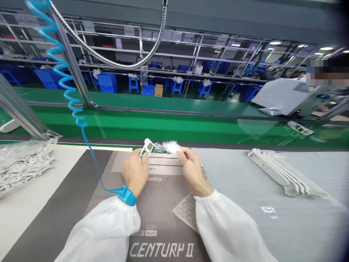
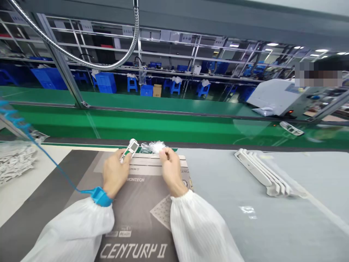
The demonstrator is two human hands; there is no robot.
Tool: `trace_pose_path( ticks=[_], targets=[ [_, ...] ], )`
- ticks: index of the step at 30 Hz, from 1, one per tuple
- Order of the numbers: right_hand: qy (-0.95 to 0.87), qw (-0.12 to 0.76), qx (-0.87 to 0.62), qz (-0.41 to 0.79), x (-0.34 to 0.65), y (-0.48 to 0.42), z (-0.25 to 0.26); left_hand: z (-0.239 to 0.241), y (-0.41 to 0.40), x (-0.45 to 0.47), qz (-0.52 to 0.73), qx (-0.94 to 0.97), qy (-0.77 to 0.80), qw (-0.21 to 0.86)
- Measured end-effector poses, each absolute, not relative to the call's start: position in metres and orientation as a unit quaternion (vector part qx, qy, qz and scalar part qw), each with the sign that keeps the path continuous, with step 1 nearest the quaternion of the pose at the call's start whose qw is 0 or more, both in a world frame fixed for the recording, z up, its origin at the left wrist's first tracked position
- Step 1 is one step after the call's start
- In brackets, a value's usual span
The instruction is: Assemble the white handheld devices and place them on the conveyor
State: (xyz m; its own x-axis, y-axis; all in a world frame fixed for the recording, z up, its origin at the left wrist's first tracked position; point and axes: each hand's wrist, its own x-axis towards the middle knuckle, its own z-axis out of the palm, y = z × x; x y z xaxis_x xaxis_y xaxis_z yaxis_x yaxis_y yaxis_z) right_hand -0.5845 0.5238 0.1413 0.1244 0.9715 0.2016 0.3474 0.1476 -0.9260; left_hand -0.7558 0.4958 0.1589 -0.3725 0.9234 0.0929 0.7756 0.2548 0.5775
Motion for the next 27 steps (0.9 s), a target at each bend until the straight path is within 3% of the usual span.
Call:
trace_pose_path(
  ticks=[2,8,15,20,27],
  targets=[
    [-0.634,0.423,-0.610,0.216,-0.581,0.544,0.141,0.158,0.499,-0.766,0.309,0.536,0.772,0.149],
    [-0.663,0.311,-0.675,0.093,-0.541,0.561,0.145,0.157,0.504,-0.772,0.320,0.510,0.779,0.175],
    [-0.523,0.171,-0.833,-0.054,-0.393,0.521,0.170,0.163,0.502,-0.769,0.338,0.505,0.767,0.204],
    [-0.485,0.063,-0.869,-0.071,-0.335,0.499,0.161,0.161,0.503,-0.769,0.340,0.508,0.765,0.202],
    [-0.474,0.033,-0.874,-0.105,-0.327,0.499,0.154,0.162,0.501,-0.768,0.337,0.505,0.766,0.211]
  ],
)
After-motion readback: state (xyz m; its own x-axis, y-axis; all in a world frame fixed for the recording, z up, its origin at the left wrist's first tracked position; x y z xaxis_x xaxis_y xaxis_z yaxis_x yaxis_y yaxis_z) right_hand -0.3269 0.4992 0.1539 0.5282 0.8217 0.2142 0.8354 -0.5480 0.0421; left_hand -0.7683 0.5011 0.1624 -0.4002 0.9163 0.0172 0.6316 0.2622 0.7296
